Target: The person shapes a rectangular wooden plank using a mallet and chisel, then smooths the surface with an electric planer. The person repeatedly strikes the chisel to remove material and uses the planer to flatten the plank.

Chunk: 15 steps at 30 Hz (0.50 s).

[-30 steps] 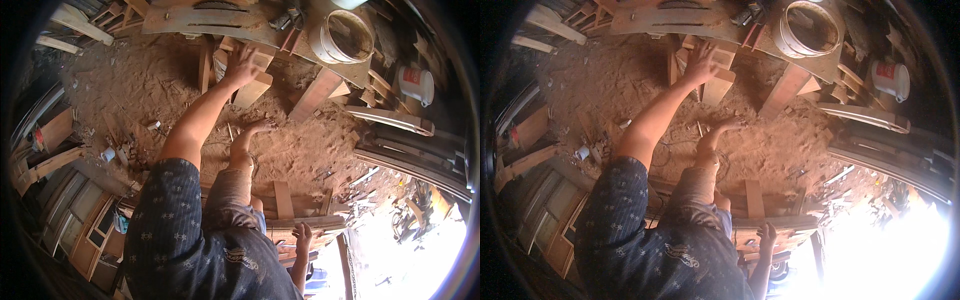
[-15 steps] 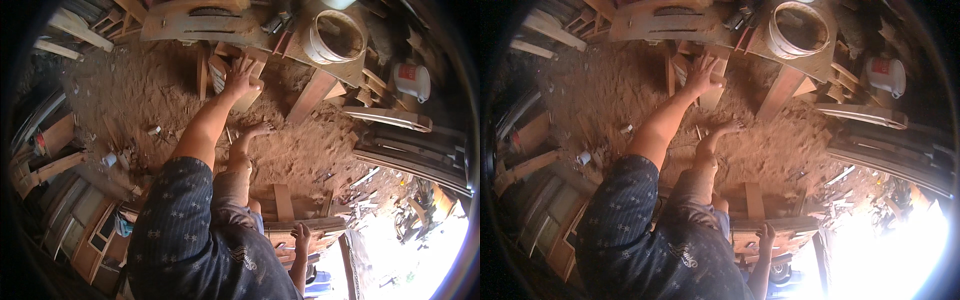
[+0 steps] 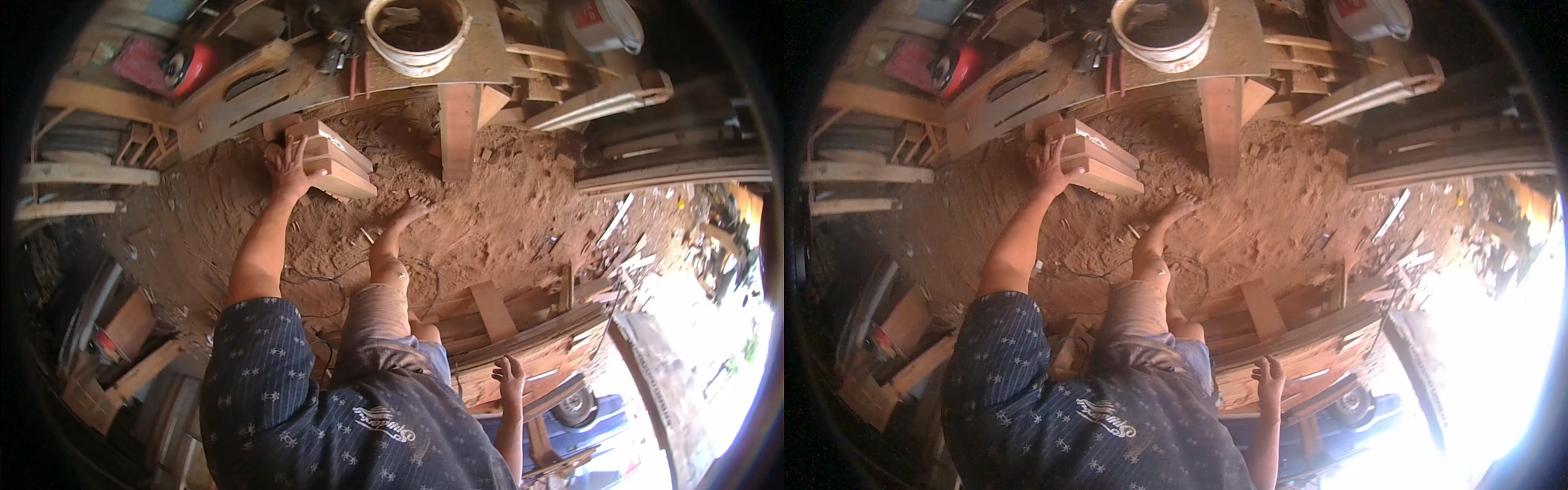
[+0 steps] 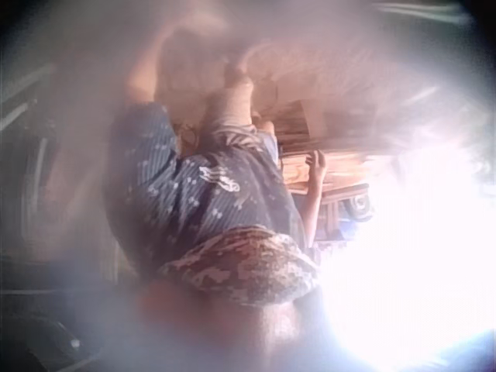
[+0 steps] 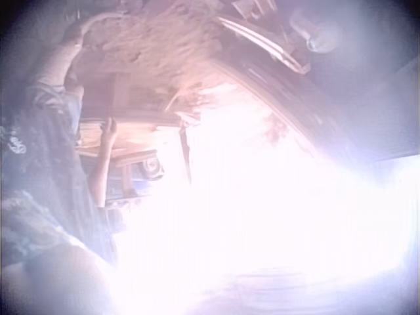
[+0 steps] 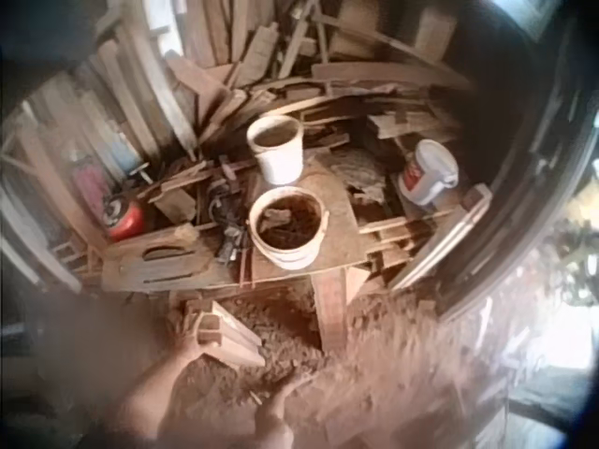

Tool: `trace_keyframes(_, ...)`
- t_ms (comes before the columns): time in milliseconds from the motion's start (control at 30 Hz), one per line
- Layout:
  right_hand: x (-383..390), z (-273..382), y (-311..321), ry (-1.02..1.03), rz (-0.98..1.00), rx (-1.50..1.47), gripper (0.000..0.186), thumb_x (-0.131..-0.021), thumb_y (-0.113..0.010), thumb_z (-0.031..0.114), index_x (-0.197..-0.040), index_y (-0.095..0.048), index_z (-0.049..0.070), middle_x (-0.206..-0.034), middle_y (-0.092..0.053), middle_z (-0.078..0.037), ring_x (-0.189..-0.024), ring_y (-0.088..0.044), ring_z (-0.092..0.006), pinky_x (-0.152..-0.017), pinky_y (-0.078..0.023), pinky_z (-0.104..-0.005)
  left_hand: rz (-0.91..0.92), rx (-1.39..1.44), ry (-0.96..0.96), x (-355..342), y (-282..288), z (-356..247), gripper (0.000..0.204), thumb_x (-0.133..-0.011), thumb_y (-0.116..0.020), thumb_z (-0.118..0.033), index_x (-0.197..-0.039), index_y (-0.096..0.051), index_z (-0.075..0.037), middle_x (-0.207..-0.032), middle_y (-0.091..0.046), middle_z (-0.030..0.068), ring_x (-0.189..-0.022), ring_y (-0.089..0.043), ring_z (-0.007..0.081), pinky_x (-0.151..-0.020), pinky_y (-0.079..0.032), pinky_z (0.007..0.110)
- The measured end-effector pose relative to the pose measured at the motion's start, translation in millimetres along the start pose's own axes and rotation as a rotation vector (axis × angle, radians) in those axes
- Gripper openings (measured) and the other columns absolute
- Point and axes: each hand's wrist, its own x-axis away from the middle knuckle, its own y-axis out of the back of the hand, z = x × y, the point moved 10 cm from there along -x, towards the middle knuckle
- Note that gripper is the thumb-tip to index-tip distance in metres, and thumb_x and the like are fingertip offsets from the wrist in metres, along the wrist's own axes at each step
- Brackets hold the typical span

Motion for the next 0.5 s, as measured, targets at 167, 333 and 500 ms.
trace_keyframes(167,7,-64,-14,-0.099,0.026,-0.051,0.042,-0.103,-0.063,0.027,-0.131,-0.060,-0.003,-0.101,-0.072,-0.014,-0.080,-0.070,-0.0191,-0.071,-0.058,-0.0311,0.176,-0.267,0.256,-26,9,-36,0.104,-0.085,-0.073,-0.056,-0.165,-0.011,-0.029,-0.171,-0.004,0.0135,-0.154,-0.016,0.0423,-0.124,-0.021,0.060)
trace_keyframes(333,18,-61,-15,0.034,-0.037,-0.182,0.041,-0.103,-0.063,0.026,-0.132,-0.060,-0.003,-0.102,-0.071,-0.011,-0.081,-0.068,-0.0169,-0.070,-0.056,-0.0295,-0.081,-0.029,0.087,-18,7,-88,0.093,-0.089,-0.071,-0.048,-0.162,-0.025,-0.014,-0.166,-0.019,0.0268,-0.154,-0.017,0.0430,-0.126,-0.018,0.052)
trace_keyframes(500,29,-74,-13,0.108,-0.137,-0.412,0.040,-0.103,-0.064,0.024,-0.131,-0.060,-0.004,-0.100,-0.069,-0.009,-0.079,-0.064,-0.0136,-0.069,-0.054,-0.0276,0.220,-0.005,-0.017,64,-61,-135,0.089,-0.091,-0.068,-0.052,-0.162,-0.027,-0.015,-0.165,-0.021,0.0283,-0.152,-0.025,0.0411,-0.121,-0.029,0.048)
